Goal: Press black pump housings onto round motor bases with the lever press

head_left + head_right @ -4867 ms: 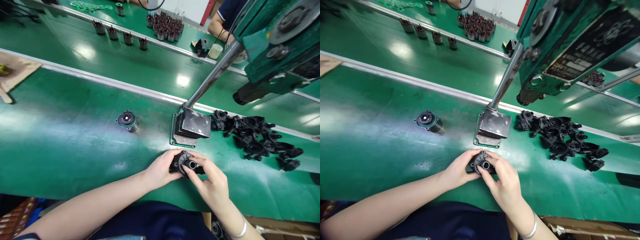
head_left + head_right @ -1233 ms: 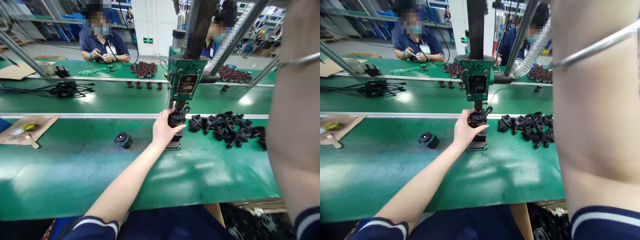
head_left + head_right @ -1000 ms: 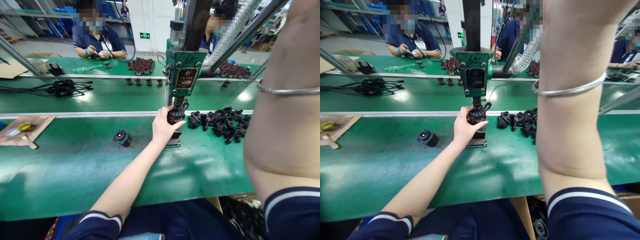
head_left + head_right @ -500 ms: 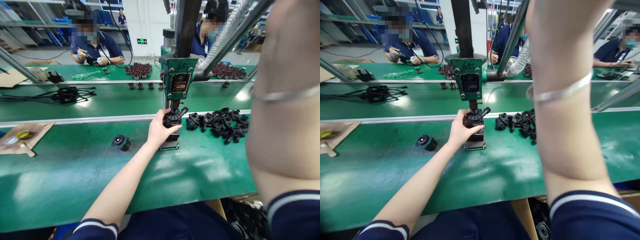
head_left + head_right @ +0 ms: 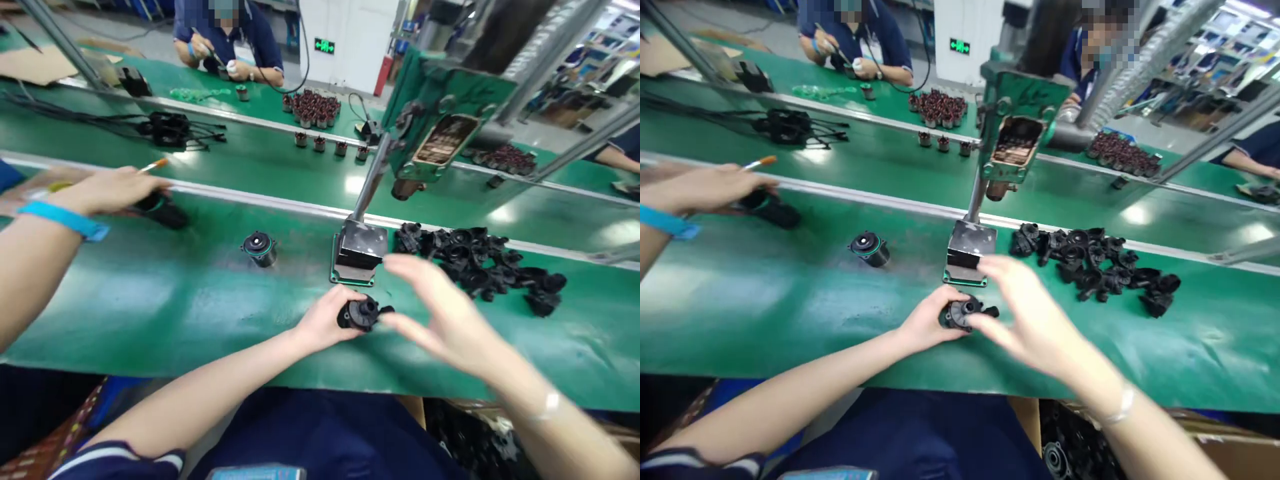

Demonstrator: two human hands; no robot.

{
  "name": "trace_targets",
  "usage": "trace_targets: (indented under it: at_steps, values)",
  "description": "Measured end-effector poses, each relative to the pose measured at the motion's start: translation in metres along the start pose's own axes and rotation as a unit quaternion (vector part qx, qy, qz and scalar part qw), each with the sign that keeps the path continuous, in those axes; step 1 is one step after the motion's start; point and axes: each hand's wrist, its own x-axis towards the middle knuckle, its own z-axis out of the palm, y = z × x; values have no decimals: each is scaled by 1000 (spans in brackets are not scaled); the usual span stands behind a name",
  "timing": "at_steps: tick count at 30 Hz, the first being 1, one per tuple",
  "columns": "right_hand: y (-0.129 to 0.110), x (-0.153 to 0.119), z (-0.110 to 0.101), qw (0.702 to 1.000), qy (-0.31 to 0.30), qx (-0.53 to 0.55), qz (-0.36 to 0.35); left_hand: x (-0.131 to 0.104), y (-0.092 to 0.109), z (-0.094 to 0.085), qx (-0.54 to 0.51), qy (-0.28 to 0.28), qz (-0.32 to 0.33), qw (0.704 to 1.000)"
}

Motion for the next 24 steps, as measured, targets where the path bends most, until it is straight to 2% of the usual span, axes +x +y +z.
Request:
trace_targets:
  at_steps: [2, 4, 7, 10, 13, 16, 24]
  values:
    - [-7, -6, 28, 999, -28, -22, -17, -12, -9, 14, -28, -2, -65, 998]
    - [-13, -17, 55, 999, 0, -41, 1, -11, -13, 19, -52, -5, -104, 993]
    - [-18, -29, 77, 998, 38, -35, 31, -1, -13, 13, -45, -48, -88, 994]
    - [-20, -29, 77, 999, 29, -15, 29, 7, -14, 6, -47, -105, -50, 992]
    - [-21, -27, 73, 999, 25, -5, 28, 8, -16, 6, -44, -134, -68, 988]
    - [-24, -29, 74, 999, 25, -5, 43, 5, -14, 9, -27, -128, -104, 986]
    - [-34, -34, 82, 995, 49, -8, 88, 0, -9, 8, -18, -111, -110, 988]
